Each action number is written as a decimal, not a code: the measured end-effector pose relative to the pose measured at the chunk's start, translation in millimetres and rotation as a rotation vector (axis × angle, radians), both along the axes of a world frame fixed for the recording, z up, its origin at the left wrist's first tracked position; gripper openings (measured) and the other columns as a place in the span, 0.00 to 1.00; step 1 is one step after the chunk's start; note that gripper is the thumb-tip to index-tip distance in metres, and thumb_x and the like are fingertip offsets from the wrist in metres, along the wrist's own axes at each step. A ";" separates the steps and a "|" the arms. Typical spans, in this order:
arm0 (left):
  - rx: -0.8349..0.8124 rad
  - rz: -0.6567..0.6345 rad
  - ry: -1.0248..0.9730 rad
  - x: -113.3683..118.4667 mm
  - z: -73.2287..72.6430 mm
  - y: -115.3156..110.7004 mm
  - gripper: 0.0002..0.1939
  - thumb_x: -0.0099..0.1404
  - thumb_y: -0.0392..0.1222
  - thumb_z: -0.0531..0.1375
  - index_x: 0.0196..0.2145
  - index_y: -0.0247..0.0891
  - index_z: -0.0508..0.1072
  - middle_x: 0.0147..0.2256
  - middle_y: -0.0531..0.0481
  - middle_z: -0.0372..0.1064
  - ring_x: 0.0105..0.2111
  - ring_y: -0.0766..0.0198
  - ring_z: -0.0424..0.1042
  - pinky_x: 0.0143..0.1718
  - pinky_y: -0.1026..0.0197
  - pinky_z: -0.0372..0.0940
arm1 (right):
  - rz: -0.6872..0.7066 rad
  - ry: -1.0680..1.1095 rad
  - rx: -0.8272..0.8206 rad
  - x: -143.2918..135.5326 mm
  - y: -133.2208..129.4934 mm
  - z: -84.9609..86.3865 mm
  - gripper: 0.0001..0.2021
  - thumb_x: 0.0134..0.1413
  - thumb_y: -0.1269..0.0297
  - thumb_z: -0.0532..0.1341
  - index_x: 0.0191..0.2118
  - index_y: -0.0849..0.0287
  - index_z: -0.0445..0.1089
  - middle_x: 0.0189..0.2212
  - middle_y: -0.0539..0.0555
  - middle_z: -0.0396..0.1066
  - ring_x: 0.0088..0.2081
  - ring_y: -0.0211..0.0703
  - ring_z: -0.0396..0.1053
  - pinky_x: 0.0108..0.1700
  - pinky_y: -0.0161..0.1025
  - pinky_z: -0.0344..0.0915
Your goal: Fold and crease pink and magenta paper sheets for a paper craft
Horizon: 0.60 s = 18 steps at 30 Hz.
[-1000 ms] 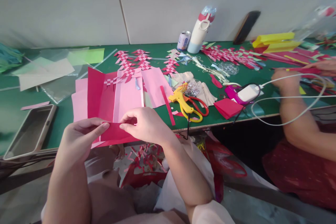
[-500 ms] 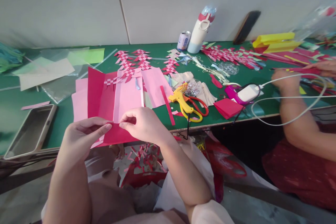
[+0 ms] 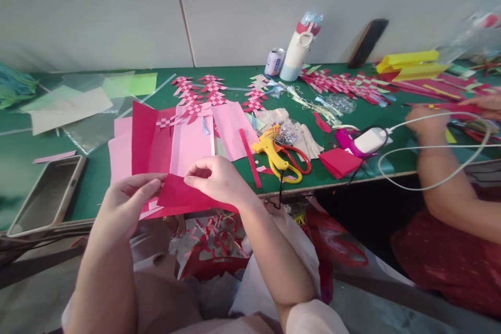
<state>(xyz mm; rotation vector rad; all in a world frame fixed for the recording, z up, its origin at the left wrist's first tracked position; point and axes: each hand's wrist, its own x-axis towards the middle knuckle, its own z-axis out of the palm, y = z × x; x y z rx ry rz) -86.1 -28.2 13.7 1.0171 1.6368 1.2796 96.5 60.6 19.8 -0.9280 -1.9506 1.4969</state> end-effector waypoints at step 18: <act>-0.028 0.015 0.086 2.6 -8.0 0.3 0.12 0.52 0.50 0.68 0.28 0.38 0.78 0.25 0.51 0.74 0.25 0.66 0.68 0.25 0.66 0.62 | 0.059 -0.030 0.011 -4.1 -4.6 -0.8 0.10 0.52 0.58 0.64 0.34 0.59 0.76 0.32 0.51 0.77 0.35 0.38 0.73 0.39 0.34 0.65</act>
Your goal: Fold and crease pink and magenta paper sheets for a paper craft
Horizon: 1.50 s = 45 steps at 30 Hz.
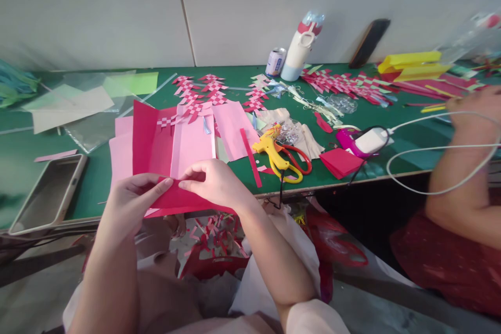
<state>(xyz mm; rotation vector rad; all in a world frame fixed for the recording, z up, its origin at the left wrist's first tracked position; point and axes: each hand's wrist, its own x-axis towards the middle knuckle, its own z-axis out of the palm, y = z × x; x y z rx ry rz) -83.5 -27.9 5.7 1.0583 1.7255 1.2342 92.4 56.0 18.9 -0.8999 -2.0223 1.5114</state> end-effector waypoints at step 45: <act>-0.200 -0.513 0.448 -2.4 18.2 -4.8 0.10 0.59 0.48 0.59 0.28 0.45 0.80 0.27 0.52 0.77 0.27 0.62 0.73 0.29 0.63 0.65 | 0.258 -0.364 0.293 10.7 -5.1 7.8 0.06 0.52 0.65 0.63 0.35 0.56 0.78 0.29 0.52 0.77 0.30 0.38 0.70 0.31 0.33 0.57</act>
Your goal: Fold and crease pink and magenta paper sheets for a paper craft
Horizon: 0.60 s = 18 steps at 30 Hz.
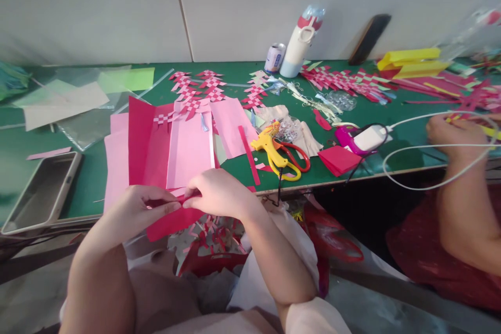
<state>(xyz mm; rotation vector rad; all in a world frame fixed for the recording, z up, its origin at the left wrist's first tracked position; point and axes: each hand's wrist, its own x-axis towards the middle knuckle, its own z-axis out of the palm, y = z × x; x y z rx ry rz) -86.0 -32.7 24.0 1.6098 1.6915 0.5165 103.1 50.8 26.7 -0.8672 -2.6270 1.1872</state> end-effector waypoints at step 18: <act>0.067 0.007 -0.076 -8.3 -1.7 -1.5 0.10 0.58 0.49 0.61 0.26 0.43 0.80 0.24 0.51 0.76 0.24 0.63 0.71 0.26 0.65 0.65 | -0.083 0.056 -0.014 12.4 6.4 -0.1 0.05 0.50 0.64 0.65 0.34 0.56 0.78 0.32 0.51 0.78 0.34 0.39 0.73 0.36 0.34 0.61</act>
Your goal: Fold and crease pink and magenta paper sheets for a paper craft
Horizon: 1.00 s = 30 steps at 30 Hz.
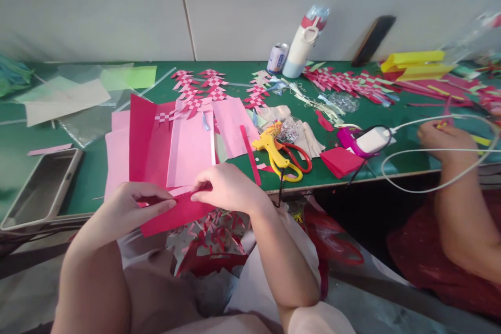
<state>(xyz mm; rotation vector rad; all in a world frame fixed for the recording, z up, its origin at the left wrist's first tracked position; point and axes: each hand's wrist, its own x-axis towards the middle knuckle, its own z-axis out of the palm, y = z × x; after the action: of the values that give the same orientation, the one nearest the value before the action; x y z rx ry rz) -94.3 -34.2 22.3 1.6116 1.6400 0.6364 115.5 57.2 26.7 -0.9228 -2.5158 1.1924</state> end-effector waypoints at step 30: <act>0.032 0.035 -0.018 17.9 8.1 -5.9 0.09 0.54 0.50 0.64 0.25 0.45 0.81 0.23 0.52 0.76 0.24 0.64 0.71 0.23 0.65 0.61 | 0.055 0.070 0.088 8.7 -13.3 15.2 0.06 0.52 0.63 0.64 0.32 0.57 0.78 0.29 0.50 0.76 0.30 0.36 0.70 0.33 0.34 0.59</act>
<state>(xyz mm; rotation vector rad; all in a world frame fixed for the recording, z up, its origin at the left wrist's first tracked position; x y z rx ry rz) -76.4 -40.0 30.4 1.5979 1.6562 0.6964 124.3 44.0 41.8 -0.7817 -2.5304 1.0998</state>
